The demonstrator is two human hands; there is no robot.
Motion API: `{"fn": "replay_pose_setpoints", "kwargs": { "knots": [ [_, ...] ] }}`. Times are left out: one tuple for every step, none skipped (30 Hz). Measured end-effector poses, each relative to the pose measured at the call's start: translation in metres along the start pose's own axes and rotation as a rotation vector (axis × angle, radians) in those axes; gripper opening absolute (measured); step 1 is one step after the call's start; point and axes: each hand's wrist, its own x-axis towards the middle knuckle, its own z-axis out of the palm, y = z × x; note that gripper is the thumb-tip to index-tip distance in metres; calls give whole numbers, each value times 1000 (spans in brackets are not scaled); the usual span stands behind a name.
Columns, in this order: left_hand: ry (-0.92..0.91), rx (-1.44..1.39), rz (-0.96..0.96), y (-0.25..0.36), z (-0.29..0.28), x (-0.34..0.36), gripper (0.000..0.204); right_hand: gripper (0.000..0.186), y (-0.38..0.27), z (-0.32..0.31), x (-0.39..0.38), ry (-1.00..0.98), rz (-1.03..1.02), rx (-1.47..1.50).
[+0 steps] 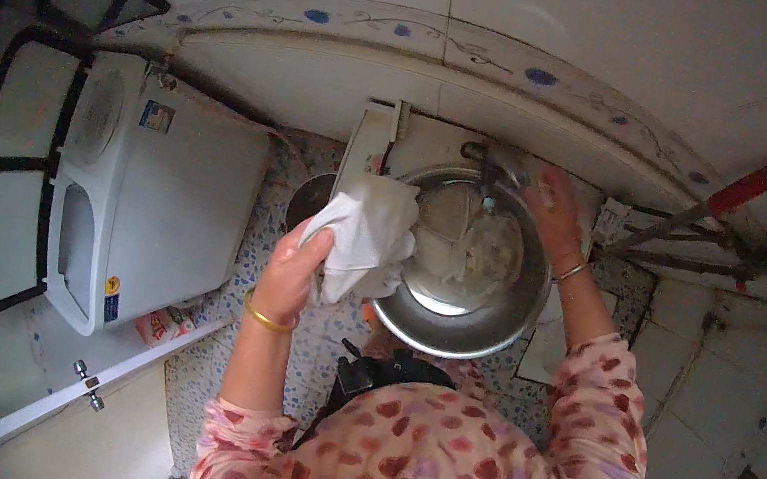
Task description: The person walks from a kitchen area into a utility room and begins hand-washing a white cloth in a metal basin. They repeatedly submerge, scrub, and wring the cloth under running water from a faucet.
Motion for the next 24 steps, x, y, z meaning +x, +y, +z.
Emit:
{"fn": "replay_pose_setpoints", "kwargs": {
  "knots": [
    [-54,13,7,3,2,-4,36,50,-45,-16,10,-143,160,569],
    [-113,25,13,6,3,-4,35,54,-98,-39,13,-186,-114,905],
    [-170,37,22,9,4,-6,35,60,-138,-55,14,-244,-309,630],
    [-215,34,15,13,7,-5,35,65,-168,-64,15,-333,-301,894],
    [-257,68,34,16,10,-4,34,59,-181,-51,11,-408,-294,1008],
    [-282,106,60,19,8,-4,34,54,-192,-41,11,-493,-302,1129],
    [-305,144,87,21,6,-5,34,49,-195,-42,12,-658,-260,993],
    [-257,197,97,21,4,-7,27,44,-199,-45,17,-816,-214,850],
    [-237,320,195,15,-2,-5,25,40,-204,-47,20,-966,-166,697],
    [-206,442,291,7,-10,-4,23,34,-205,-37,9,-792,-67,862],
    [-174,564,387,-1,-16,-2,21,34,-207,-32,4,-696,7,1019],
    [-127,521,302,-9,-19,-3,15,34,-210,-29,1,-600,83,1171],
    [-101,706,321,-12,-23,-3,16,33,-213,-29,-1,-500,164,1321],
    [-32,753,309,-24,-31,1,16,33,-218,-35,-2,-455,190,1432],
    [47,801,293,-39,-41,3,17,32,-227,-42,-2,-417,213,1547],
    [65,805,227,-48,-50,5,17,32,-230,-49,-2,-367,239,1660],
    [84,808,161,-56,-61,7,18,31,-230,-50,-1,-339,269,1675],
    [89,810,96,-58,-66,7,19,30,-226,-49,-1,-297,306,1688],
    [56,392,103,-54,-61,4,21,29,-217,-45,-3,-253,352,1703],
    [23,-27,101,-49,-54,-1,22,31,-204,-38,-5,-189,393,1633],
    [-4,-443,94,-41,-44,-7,25,33,-190,-25,-7,-149,346,1504],
    [-63,-515,91,-29,-34,-10,35,34,-177,-10,-10,-106,302,1372],
    [-44,-563,78,-28,-28,-7,34,35,-169,3,-12,-67,255,1240],
    [-24,-608,64,-28,-23,-3,33,35,-164,15,-15,39,152,1042]
  ]
}}
